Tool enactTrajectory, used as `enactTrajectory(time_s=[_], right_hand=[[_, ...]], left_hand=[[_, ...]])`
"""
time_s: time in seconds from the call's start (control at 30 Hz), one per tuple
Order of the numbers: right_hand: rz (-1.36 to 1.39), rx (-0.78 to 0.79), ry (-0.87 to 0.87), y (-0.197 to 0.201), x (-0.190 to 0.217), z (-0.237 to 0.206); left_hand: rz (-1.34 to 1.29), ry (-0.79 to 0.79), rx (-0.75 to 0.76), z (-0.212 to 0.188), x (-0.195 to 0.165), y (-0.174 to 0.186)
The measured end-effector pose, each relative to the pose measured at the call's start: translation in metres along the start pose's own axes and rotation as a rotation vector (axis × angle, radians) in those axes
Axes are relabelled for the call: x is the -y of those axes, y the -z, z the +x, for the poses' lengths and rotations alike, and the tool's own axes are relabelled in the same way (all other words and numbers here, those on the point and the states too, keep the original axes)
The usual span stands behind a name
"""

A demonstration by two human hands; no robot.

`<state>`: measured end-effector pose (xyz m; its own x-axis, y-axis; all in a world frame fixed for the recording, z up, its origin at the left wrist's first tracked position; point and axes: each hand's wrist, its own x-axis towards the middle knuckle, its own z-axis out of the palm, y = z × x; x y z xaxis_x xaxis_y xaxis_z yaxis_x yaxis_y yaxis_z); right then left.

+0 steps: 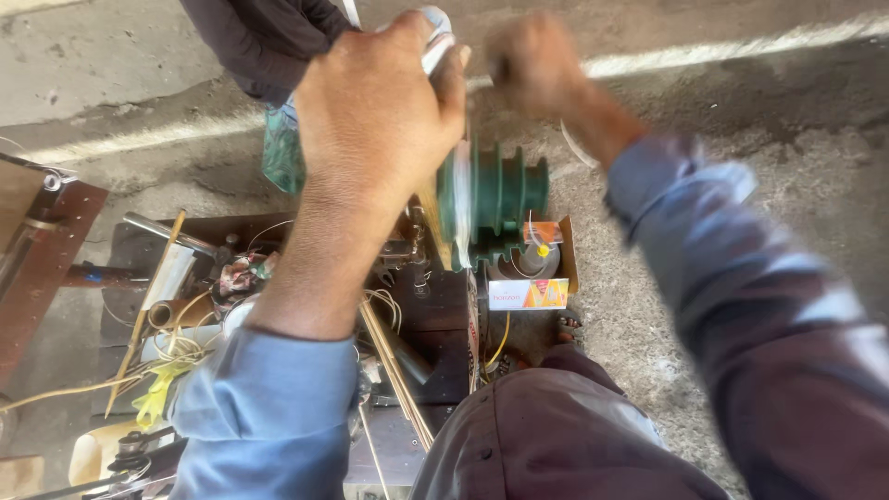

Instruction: The person winds white wire onto a green spool mounted on a hand-cranked winding machine. They hold the spool steady, turn the crank with one hand while guiding the wire with the other, and periodically pull and reposition the wire as it builds up on the reel.

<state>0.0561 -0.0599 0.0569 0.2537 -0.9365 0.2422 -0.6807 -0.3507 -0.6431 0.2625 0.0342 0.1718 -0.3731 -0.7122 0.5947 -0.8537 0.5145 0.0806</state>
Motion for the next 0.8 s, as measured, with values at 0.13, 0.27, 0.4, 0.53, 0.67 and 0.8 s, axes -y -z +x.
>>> enactTrajectory(time_s=[0.13,0.27,0.4,0.53,0.67,0.8], right_hand=[[0.557,0.101,-0.301,-0.104,-0.062,-0.085],[0.684,0.158,-0.553,-0.164,-0.062,-0.158],[0.236,0.246,-0.592,-0.188,-0.022,-0.202],[0.032,0.094,0.097,-0.146,0.035,-0.240],[-0.588,0.008,0.666,-0.046,0.065,-0.201],[-0.554,-0.370,0.836,0.043,0.044,-0.085]], left_hand=[[-0.035,0.011,-0.009,-0.001,0.003,-0.005],[0.068,-0.051,-0.031,-0.002,0.001,-0.008],[-0.004,-0.052,-0.063,-0.004,0.001,-0.006],[0.012,-0.036,-0.104,-0.005,0.001,-0.008],[-0.004,-0.057,-0.124,-0.003,0.003,-0.009],[-0.015,-0.068,-0.137,-0.005,0.002,-0.007]])
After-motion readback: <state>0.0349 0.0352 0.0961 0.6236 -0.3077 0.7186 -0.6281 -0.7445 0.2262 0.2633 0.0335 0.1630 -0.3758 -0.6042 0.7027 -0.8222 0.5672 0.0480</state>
